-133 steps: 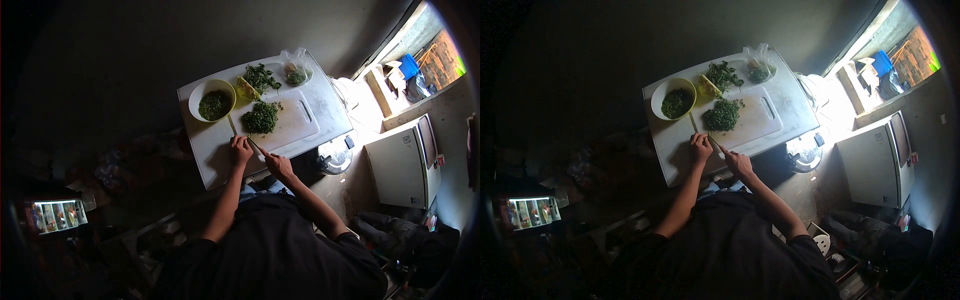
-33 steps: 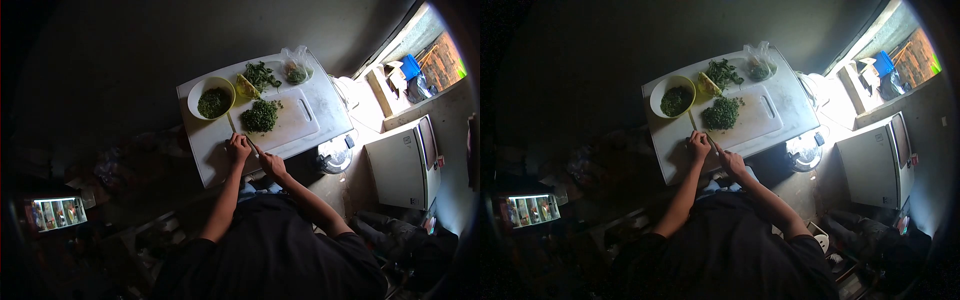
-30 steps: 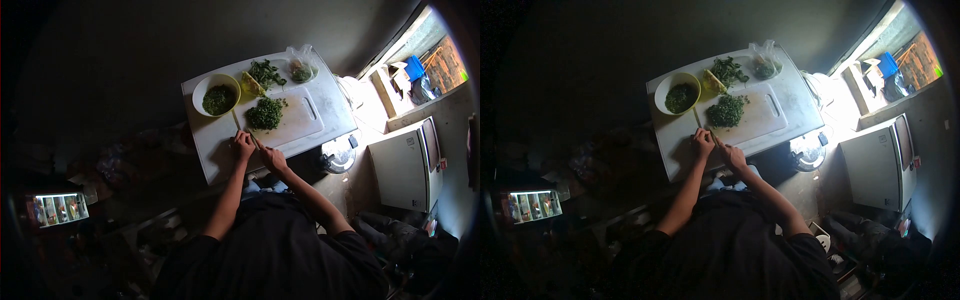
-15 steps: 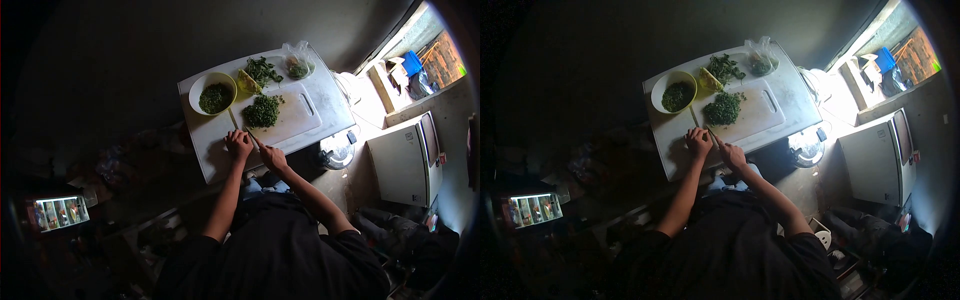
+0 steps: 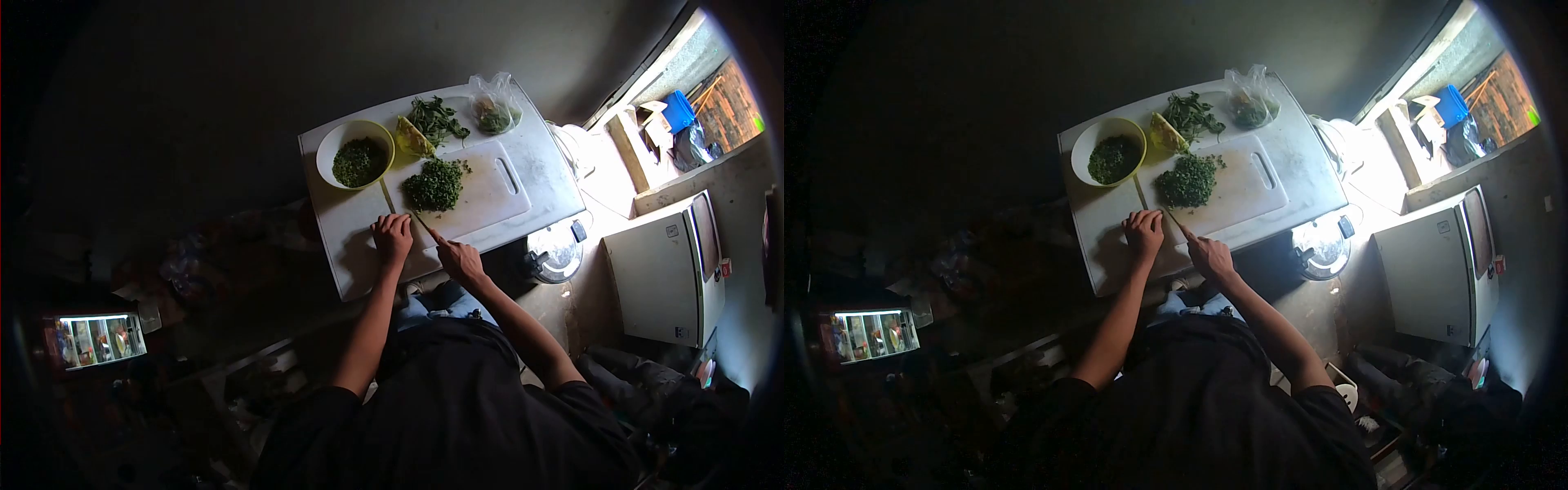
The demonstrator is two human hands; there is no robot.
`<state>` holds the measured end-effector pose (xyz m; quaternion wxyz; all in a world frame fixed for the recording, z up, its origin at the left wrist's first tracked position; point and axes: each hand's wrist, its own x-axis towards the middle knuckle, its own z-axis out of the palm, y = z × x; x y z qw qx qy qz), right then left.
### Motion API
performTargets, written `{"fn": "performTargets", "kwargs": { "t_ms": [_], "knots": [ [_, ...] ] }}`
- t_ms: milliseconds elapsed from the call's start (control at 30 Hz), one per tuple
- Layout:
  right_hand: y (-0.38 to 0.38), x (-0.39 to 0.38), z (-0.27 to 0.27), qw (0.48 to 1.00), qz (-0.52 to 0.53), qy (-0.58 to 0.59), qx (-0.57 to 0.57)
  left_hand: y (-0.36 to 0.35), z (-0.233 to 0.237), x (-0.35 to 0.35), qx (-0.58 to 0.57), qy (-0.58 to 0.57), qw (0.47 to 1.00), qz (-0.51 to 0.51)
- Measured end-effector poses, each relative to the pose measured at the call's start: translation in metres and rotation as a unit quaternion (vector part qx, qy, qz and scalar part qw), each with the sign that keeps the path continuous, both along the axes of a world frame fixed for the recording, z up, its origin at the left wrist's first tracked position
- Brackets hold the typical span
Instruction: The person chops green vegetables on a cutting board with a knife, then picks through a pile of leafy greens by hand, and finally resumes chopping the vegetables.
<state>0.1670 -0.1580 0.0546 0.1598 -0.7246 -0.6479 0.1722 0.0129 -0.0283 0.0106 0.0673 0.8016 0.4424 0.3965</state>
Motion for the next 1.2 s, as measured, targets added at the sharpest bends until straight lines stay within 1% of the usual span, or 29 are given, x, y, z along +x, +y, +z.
{"fn": "performTargets", "kwargs": {
  "t_ms": [67, 200, 267, 433, 533, 633, 700, 867, 1000, 1067, 1200],
  "knots": [
    [-0.002, -0.005, 0.008, 1.000, 0.004, 0.003, -0.024, 0.001, 0.000, 0.000, 0.000, 0.001, 1.000, -0.001],
    [-0.005, -0.010, 0.012, 1.000, 0.004, 0.009, -0.024, -0.001, 0.004, 0.001, -0.008, -0.003, 1.000, 0.002],
    [-0.007, -0.011, 0.018, 0.999, 0.016, 0.002, -0.043, -0.001, 0.003, 0.001, -0.015, -0.014, 1.000, 0.001],
    [-0.007, -0.012, 0.009, 1.000, 0.017, -0.004, -0.023, -0.001, 0.003, 0.003, -0.013, -0.027, 1.000, -0.002],
    [-0.007, -0.012, 0.006, 1.000, 0.017, -0.003, -0.017, 0.000, 0.002, 0.003, 0.002, -0.012, 1.000, 0.006],
    [-0.003, -0.013, 0.008, 1.000, 0.013, 0.004, -0.022, 0.003, 0.000, 0.002, 0.008, -0.020, 1.000, 0.000],
    [0.002, -0.011, 0.012, 0.999, 0.012, 0.007, -0.030, 0.004, -0.001, 0.001, -0.003, -0.048, 0.999, -0.012],
    [0.007, -0.009, 0.021, 0.999, 0.001, 0.010, -0.046, 0.004, 0.004, 0.001, -0.007, -0.034, 0.999, -0.009],
    [0.005, -0.012, 0.018, 0.998, 0.005, 0.011, -0.055, 0.001, 0.008, 0.001, -0.018, -0.027, 0.999, 0.004],
    [0.001, -0.013, 0.014, 1.000, 0.012, 0.004, -0.023, 0.002, 0.007, 0.001, -0.017, -0.027, 0.999, 0.005],
    [-0.001, -0.015, 0.009, 1.000, 0.013, -0.006, -0.023, 0.001, 0.006, 0.002, -0.025, -0.026, 0.999, 0.008]
  ]
}}
